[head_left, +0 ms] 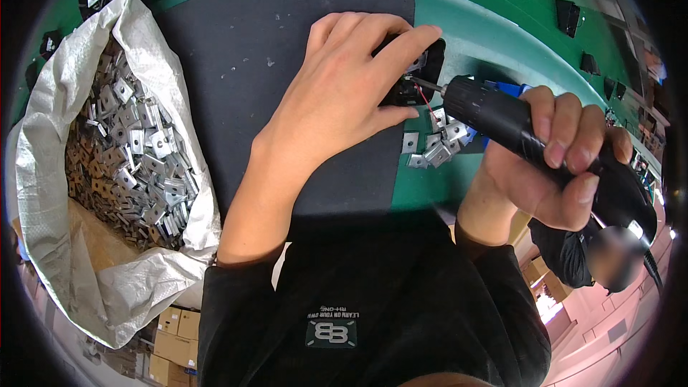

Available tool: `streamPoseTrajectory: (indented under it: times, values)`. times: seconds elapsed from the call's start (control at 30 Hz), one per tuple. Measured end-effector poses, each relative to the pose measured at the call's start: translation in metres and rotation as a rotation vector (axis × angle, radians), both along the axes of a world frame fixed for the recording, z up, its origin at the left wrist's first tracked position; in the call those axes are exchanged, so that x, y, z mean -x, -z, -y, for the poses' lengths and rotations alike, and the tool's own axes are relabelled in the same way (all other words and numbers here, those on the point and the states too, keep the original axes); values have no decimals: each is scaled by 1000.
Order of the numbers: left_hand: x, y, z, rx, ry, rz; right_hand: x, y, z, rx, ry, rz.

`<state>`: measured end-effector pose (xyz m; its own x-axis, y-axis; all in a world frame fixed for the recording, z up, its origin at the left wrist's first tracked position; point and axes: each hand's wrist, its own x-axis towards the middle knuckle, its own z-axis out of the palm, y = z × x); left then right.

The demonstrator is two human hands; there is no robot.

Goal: Using an electric screwdriver to assemble electronic components at a factory workstation.

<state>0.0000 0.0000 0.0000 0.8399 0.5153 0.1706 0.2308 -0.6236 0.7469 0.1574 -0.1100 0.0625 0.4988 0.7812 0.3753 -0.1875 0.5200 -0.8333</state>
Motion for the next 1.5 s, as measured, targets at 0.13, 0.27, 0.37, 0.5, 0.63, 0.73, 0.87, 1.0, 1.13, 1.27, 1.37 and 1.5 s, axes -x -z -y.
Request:
streamPoseTrajectory:
  times: [0.13, 0.27, 0.37, 0.5, 0.63, 0.73, 0.87, 1.0, 1.13, 1.27, 1.37, 1.5]
  values:
    - [1, 1, -1, -13, -2, 3, -2, -6, 2, -19, 7, -89]
    - [1, 1, -2, -21, -7, 2, -7, -6, 3, -37, -5, -91]
    - [-2, 1, -1, -18, 5, 10, -6, -5, 2, -9, 35, -66]
    - [0, 1, -2, -20, -8, -6, -2, 9, -6, -5, 61, -41]
    - [-3, 1, -3, -16, -9, 11, -4, 17, -8, -35, 41, -43]
    - [-2, 1, -3, -7, -9, 13, -2, 17, -8, -22, 68, -44]
    - [0, 4, -3, -15, -15, 17, -2, 12, -8, -16, 45, -78]
    - [-2, 4, -2, -15, -12, 20, -8, 4, -4, -25, 30, -95]
    - [-2, 3, -1, -10, 7, 23, -12, 1, 3, -52, 1, -102]
    - [3, 4, 1, -21, -7, 26, -1, 12, 0, -21, 89, -47]
    - [0, 2, 0, -16, -3, 40, -10, 20, 3, -81, 28, -27]
    - [0, 3, -1, -14, -6, 52, 2, 10, -3, -26, 116, -60]
